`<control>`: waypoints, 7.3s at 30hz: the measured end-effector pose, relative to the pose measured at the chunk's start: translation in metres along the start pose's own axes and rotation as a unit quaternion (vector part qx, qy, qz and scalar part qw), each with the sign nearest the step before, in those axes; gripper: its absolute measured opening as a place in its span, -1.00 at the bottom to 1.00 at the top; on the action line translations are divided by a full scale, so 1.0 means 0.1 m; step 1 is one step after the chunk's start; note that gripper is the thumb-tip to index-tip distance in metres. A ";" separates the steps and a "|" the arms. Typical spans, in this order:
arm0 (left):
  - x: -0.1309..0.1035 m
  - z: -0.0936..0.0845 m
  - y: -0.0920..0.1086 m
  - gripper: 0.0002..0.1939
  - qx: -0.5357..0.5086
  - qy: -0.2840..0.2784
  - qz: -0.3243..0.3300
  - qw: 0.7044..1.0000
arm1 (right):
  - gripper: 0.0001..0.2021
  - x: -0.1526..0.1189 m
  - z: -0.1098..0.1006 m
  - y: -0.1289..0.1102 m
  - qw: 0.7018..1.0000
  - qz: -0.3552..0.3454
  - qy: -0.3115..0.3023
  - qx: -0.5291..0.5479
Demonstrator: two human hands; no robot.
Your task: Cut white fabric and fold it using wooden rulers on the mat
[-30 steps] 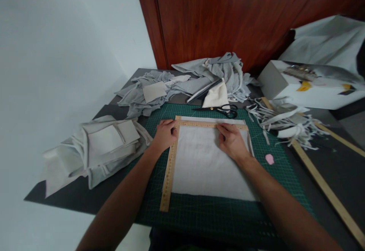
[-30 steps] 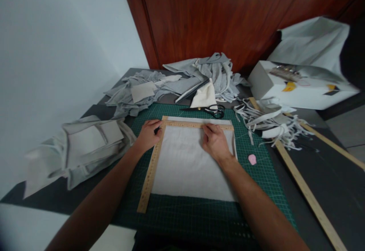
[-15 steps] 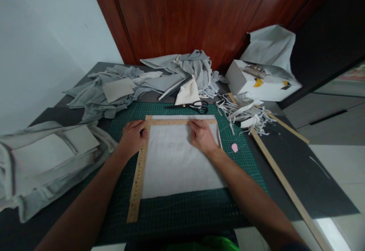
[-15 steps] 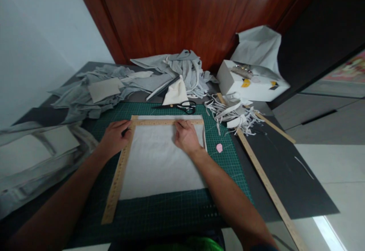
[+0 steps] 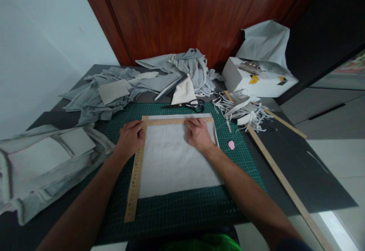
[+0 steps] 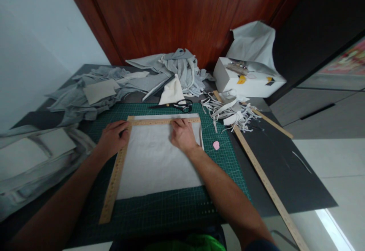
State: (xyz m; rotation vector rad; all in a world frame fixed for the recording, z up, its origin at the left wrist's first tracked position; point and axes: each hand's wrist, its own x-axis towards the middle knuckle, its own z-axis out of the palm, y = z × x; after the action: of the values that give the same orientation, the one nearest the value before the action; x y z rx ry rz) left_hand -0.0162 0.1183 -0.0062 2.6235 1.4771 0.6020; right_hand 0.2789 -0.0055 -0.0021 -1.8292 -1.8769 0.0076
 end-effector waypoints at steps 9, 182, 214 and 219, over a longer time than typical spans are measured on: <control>-0.03 0.00 0.03 -0.55 -0.001 -0.011 -0.001 1.000 | -0.55 -0.04 0.05 0.03 0.998 -0.026 0.048 0.012; -0.02 -0.21 -0.16 -0.45 -0.124 -0.095 0.072 0.985 | -0.37 -0.29 0.34 -1.42 0.986 -0.125 -0.114 0.006; 0.02 -0.19 -0.14 -0.49 -0.087 -0.115 0.088 0.986 | -0.65 -0.03 0.14 -1.82 0.970 0.143 -0.196 0.026; 0.02 -0.17 -0.14 -0.47 -0.069 -0.121 0.086 0.987 | -0.62 0.00 0.14 -2.05 0.962 0.173 -0.209 0.003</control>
State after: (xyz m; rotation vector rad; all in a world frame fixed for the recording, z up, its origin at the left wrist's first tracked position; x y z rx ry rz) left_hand -0.0328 0.1258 0.0065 2.6221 1.1095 0.3660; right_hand 0.0825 -0.0196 0.0579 -2.2626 -1.7777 0.5620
